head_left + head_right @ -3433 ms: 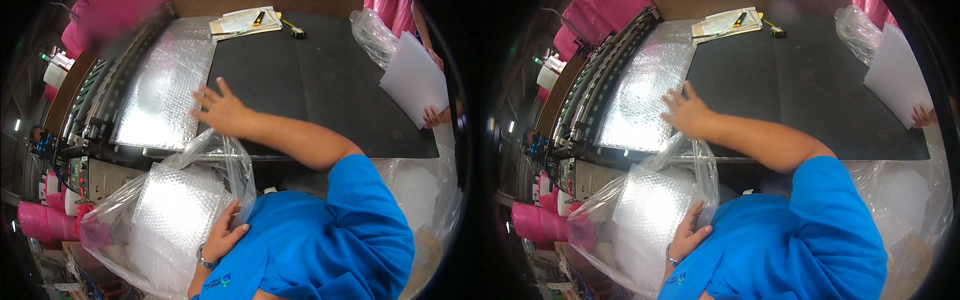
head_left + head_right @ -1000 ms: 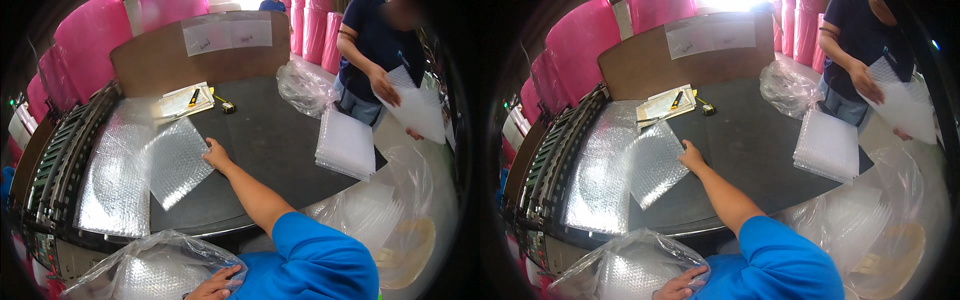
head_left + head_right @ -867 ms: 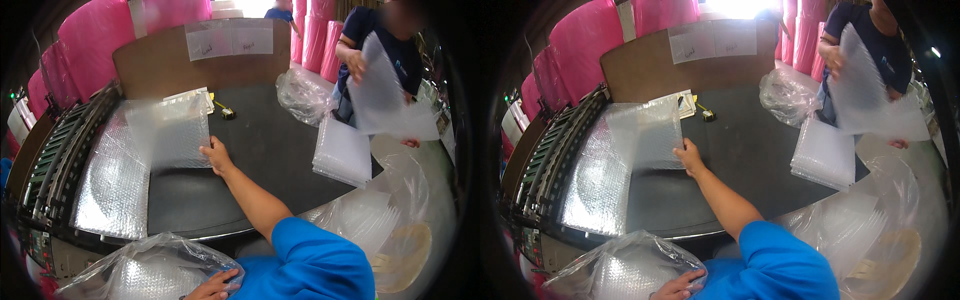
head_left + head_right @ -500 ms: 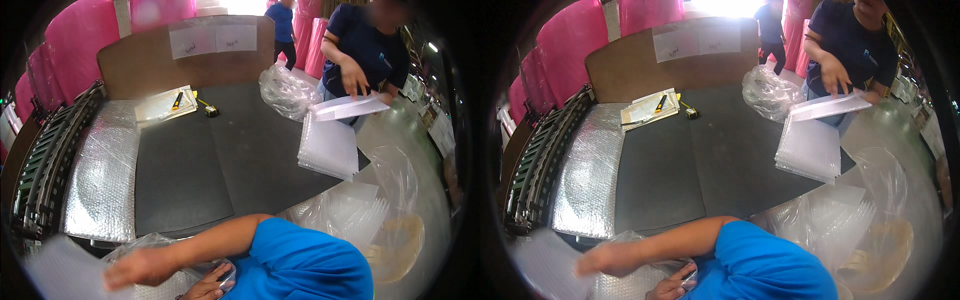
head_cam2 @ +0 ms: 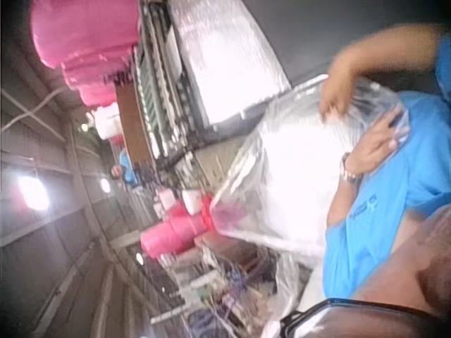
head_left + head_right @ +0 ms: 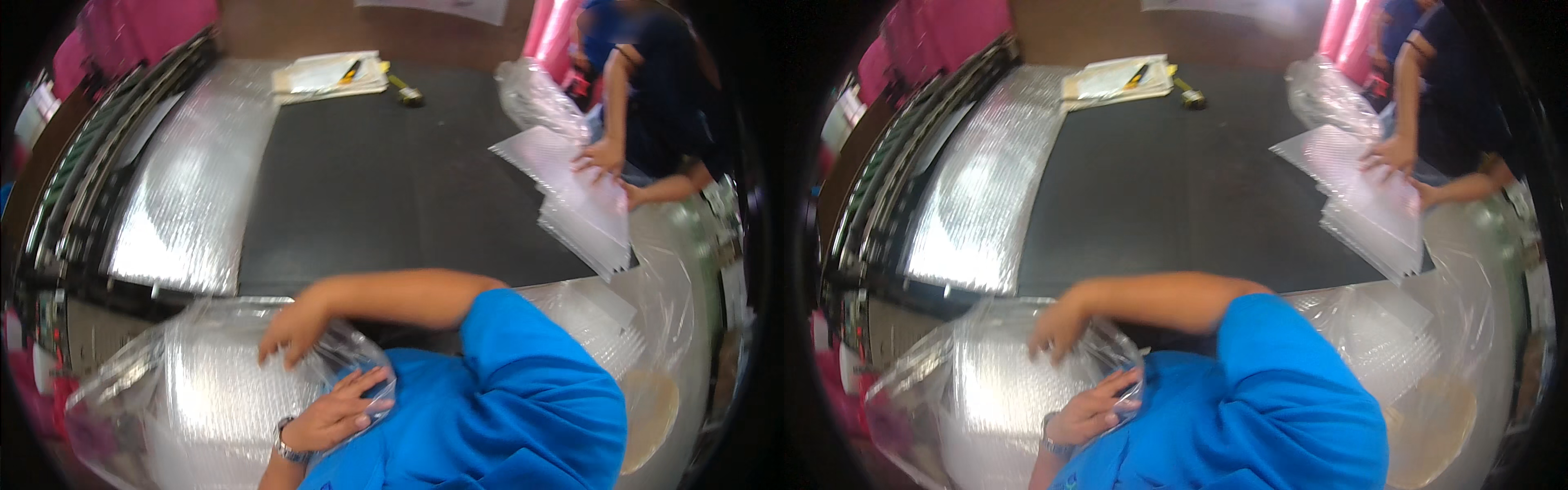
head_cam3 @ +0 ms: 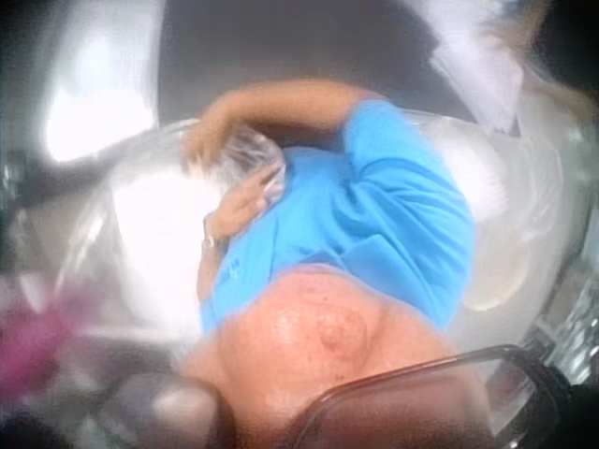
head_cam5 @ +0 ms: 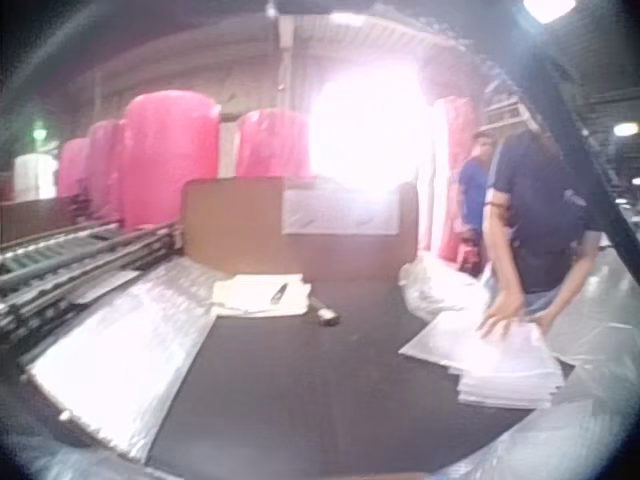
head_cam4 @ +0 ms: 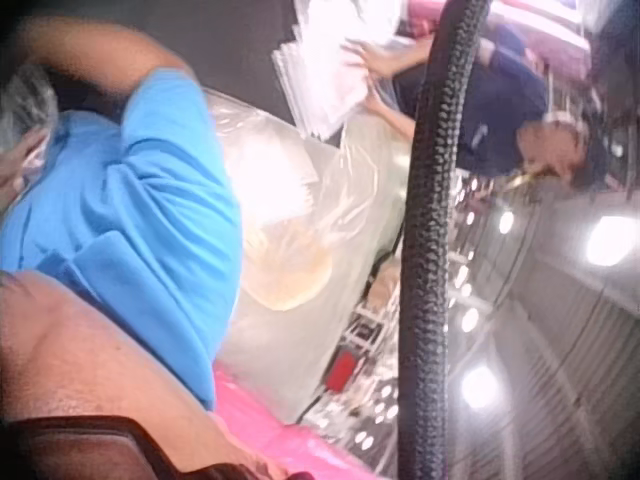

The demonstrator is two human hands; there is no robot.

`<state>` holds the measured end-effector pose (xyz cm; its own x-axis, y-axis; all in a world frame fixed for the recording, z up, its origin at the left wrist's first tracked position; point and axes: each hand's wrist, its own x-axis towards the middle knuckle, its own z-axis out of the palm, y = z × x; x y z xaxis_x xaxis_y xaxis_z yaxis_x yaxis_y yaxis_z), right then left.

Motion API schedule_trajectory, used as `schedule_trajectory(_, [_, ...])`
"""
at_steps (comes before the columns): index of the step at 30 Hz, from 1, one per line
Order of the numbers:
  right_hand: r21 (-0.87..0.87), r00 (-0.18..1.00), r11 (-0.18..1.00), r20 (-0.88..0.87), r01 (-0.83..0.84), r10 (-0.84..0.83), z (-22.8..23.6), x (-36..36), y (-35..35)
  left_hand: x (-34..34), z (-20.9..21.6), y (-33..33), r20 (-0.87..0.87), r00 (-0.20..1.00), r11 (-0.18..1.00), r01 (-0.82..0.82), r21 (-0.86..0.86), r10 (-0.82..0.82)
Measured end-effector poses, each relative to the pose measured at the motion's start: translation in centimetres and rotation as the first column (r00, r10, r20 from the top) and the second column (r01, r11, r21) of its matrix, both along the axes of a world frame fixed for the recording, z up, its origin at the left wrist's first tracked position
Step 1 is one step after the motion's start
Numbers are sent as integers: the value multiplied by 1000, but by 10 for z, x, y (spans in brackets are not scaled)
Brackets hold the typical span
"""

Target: The person handles sheets of bubble wrap on a table, stacking and arranging them. They use a tape measure to measure the dimensions of the bubble wrap sheets and then place the measured sheets into a plastic bag.

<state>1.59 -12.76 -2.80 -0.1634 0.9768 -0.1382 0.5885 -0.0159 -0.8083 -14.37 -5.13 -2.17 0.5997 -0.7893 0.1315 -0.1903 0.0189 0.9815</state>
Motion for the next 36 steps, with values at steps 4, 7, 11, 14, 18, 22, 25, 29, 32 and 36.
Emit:
schedule_trajectory(4, [404, 829, 729, -355, 553, -433, 34, 86, -44, -2, 3, -4, -3, 1000, 999, -25, -48, 25])
schedule_trajectory(7, [4, 161, 227, -716, 974, -679, 27, 141, -82, -1, 5, -8, -13, 1000, 998, -18, -55, 18])
schedule_trajectory(11, [-298, -309, -88, -870, 950, -384, -12, 179, -113, 2, 1, -8, -39, 999, 999, -11, -49, 9])
schedule_trajectory(14, [-277, -284, -65, -918, 959, -277, -37, 186, -123, 6, 1, -10, -45, 999, 998, -4, -58, 1])
schedule_trajectory(18, [-163, -167, -42, -914, 986, -370, -47, 189, -118, 6, -1, -11, -65, 998, 999, -2, -41, -1])
schedule_trajectory(22, [189, 7, -148, -637, 971, -771, -49, 186, -113, 7, -1, -10, -74, 997, 999, 12, -42, -15])
schedule_trajectory(25, [656, -97, 22, 145, 754, -985, -61, 187, -105, 6, -2, -10, -80, 997, 999, 17, -43, -21])
schedule_trajectory(29, [484, -101, 181, 499, 856, -860, -19, 161, -85, 4, -2, -7, -70, 998, 999, 5, -32, -7])
schedule_trajectory(32, [411, -25, 317, 643, 855, -765, -15, 164, -76, 4, -5, -7, -60, 998, 998, 11, -68, -15])
schedule_trajectory(36, [456, 15, 512, 736, 728, -677, -35, 174, -66, 1, -4, -6, 0, 1000, 1000, 17, -18, -17])
